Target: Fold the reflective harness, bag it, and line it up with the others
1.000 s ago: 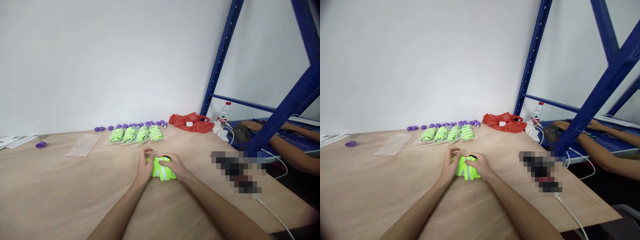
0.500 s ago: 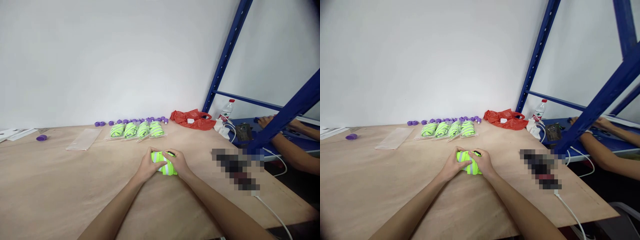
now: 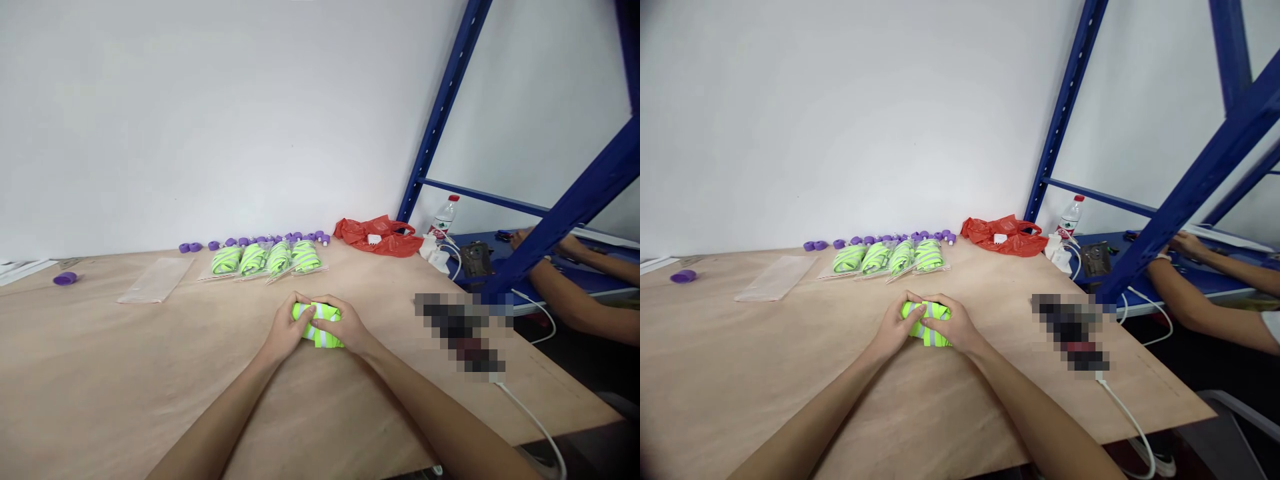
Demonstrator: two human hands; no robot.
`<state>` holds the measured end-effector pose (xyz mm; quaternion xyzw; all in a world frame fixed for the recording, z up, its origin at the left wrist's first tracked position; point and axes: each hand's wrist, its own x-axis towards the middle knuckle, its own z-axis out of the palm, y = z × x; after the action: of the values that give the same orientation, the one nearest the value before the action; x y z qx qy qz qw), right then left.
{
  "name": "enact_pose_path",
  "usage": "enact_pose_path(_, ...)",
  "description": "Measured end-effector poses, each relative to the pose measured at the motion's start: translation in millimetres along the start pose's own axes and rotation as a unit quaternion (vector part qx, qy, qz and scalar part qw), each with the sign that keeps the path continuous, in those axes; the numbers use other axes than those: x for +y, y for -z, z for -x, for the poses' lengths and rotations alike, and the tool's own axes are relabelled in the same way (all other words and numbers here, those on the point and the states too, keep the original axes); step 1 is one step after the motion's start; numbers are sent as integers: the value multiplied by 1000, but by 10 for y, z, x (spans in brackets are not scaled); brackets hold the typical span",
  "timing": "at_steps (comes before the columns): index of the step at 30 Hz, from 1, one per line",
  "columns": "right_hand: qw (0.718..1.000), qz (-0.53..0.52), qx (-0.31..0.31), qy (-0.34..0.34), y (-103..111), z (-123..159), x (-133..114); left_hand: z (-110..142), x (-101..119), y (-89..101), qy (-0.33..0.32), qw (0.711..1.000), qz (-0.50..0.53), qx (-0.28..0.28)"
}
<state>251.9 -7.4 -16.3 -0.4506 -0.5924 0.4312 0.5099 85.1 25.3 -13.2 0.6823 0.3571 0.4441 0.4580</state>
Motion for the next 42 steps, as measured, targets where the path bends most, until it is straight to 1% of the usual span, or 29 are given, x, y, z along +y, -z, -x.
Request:
enact_pose_path(3,1000,-8,6,-13,-7,-9,17,-21,-23,2,-7,1000,4,11)
enact_pose_path(8,1000,2,18,-8,-14,-23,5,-35,-79,3,-15,999,2,33)
enact_pose_path(11,1000,-3,12,-6,-11,-37,-5,-28,-94,0,-18,999,-6,39)
enact_pose_path(14,1000,-16,12,-22,-6,-47,-1,-24,-94,4,-28,999,-20,37)
enact_pose_path(16,999,-26,22,-40,-2,-48,11,-40,-94,39,-38,998,-37,32)
enact_pose_path(18,998,-34,30,-54,7,-45,24,-79,-104,139,-48,996,-64,36)
enact_pose_path(20,996,-42,39,-63,23,-42,34,-130,-132,339,-55,991,-106,60)
enact_pose_path(21,995,-48,45,-69,35,-42,38,-152,-152,484,-56,986,-133,80)
enact_pose_path(22,994,-54,52,-78,48,-44,42,-165,-175,659,-55,979,-164,103)
enact_pose_path(24,991,-67,66,-97,72,-55,52,-147,-221,1087,-45,959,-236,151)
enact_pose_path(26,988,-78,70,-112,86,-69,59,-59,-253,1576,-19,929,-312,198)
enact_pose_path(29,986,-90,75,-120,82,-80,54,158,-269,2277,44,870,-417,259)
enact_pose_path(31,984,-98,79,-126,70,-78,40,293,-279,2636,94,825,-472,296)
enact_pose_path(32,984,-100,80,-128,65,-75,34,342,-291,2772,117,807,-493,305)
enact_pose_path(34,983,-102,78,-129,59,-71,28,393,-339,2957,151,780,-526,304)
enact_pose_path(36,984,-99,76,-127,60,-69,32,390,-407,3051,166,766,-553,284)
enact_pose_path(39,985,-94,79,-122,63,-68,34,338,-508,3118,167,758,-580,249)
enact_pose_path(42,985,-95,82,-122,58,-64,8,294,-578,3179,159,757,-592,224)
